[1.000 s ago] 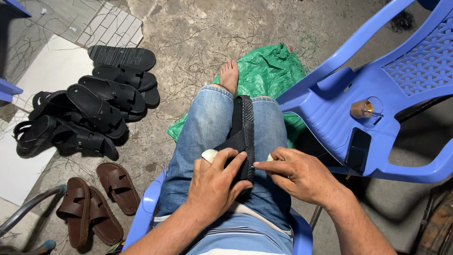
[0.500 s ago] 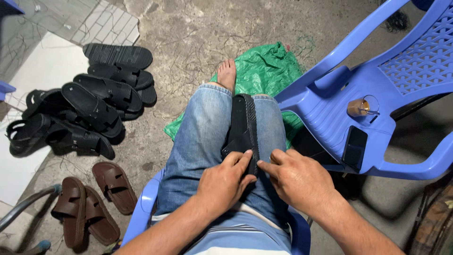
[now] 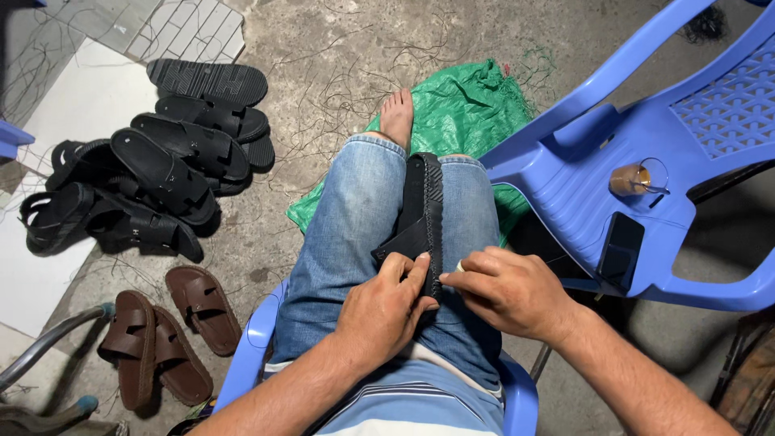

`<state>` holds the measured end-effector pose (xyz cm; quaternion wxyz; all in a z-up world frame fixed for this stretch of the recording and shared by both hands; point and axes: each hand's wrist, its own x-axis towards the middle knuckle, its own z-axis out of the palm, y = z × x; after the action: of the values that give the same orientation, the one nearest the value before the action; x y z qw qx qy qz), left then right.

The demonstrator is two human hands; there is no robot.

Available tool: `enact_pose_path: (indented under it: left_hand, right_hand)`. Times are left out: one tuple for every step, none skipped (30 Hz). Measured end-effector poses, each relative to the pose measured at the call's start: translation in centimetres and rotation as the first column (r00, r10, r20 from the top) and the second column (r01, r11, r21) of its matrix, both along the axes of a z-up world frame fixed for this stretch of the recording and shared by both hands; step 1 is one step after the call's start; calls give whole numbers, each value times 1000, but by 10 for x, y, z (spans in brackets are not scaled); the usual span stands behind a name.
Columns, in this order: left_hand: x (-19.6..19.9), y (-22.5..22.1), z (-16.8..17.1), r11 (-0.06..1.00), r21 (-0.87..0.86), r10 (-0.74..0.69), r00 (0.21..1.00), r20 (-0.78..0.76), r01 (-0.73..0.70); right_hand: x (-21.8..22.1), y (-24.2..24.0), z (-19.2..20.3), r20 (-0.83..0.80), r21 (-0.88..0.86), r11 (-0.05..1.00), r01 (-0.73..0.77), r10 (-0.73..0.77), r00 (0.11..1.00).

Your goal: The person sews the strap of a black sandal by hand using a needle and thread, turning the sandal to reach different points, and briefly checks a phone.

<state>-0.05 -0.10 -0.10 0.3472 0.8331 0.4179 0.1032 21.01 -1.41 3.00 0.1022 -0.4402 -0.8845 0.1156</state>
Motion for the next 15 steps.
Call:
enact_pose_path:
  left_hand:
    - [1, -1, -1, 1000, 8, -1, 1000, -3, 1]
    - [2, 1, -1, 1000, 8, -5, 1000, -4, 5]
    - [2, 1, -1, 1000, 1, -4, 1000, -9, 4]
    - [2, 1, -1, 1000, -7, -3, 1000, -14, 3]
    - [2, -1, -2, 1000, -9, -2, 1000, -17, 2]
    - [2, -3, -2, 997, 80, 11, 999, 46, -15]
    - [3, -2, -3, 985, 172, 11, 993, 114, -31]
    - [2, -5, -2, 984, 178, 6, 993, 114, -26]
    - [3, -5, -2, 986, 164, 14, 993, 113, -32]
    - [2, -6, -1, 988, 150, 22, 993, 112, -39]
    - [-2, -7, 5, 988, 147, 29, 994, 110, -45]
    - [-7, -7, 11, 998, 59, 27, 992, 125, -35]
    - [-13, -4, 16, 1000, -18, 26, 990, 141, -23]
    - [-19, -11, 13, 1000, -8, 31, 990, 140, -30]
    - [-26, -18, 9, 992, 71, 89, 979, 186, -103]
  right_hand:
    - [-1, 2, 1, 40, -2, 999, -33, 33, 999]
    - [-5, 4, 6, 39, -2, 1000, -29, 29, 999]
    - [-10, 6, 10, 117, 19, 999, -32, 29, 993]
    - [-15, 8, 14, 195, 40, 999, -36, 28, 980]
    - [-17, 8, 10, 191, 39, 999, -37, 29, 981]
    - [-20, 7, 7, 219, 125, 992, -30, 2, 976]
    - [-21, 7, 5, 248, 216, 976, -20, -35, 968]
    - [-25, 6, 8, 248, 221, 975, -16, -41, 968]
    - [-28, 8, 11, 277, 154, 988, -14, -30, 960]
    - [-31, 10, 13, 306, 86, 996, -9, -18, 952]
    - [-29, 9, 13, 303, 84, 996, -16, -10, 953]
    - [-28, 8, 12, 238, 27, 1000, -6, -1, 971]
    - [-27, 12, 11, 172, -17, 1000, 1, 3, 985]
    - [-26, 17, 16, 170, -7, 1000, -6, 7, 985]
    - [-25, 19, 21, 210, -113, 994, 3, 21, 977]
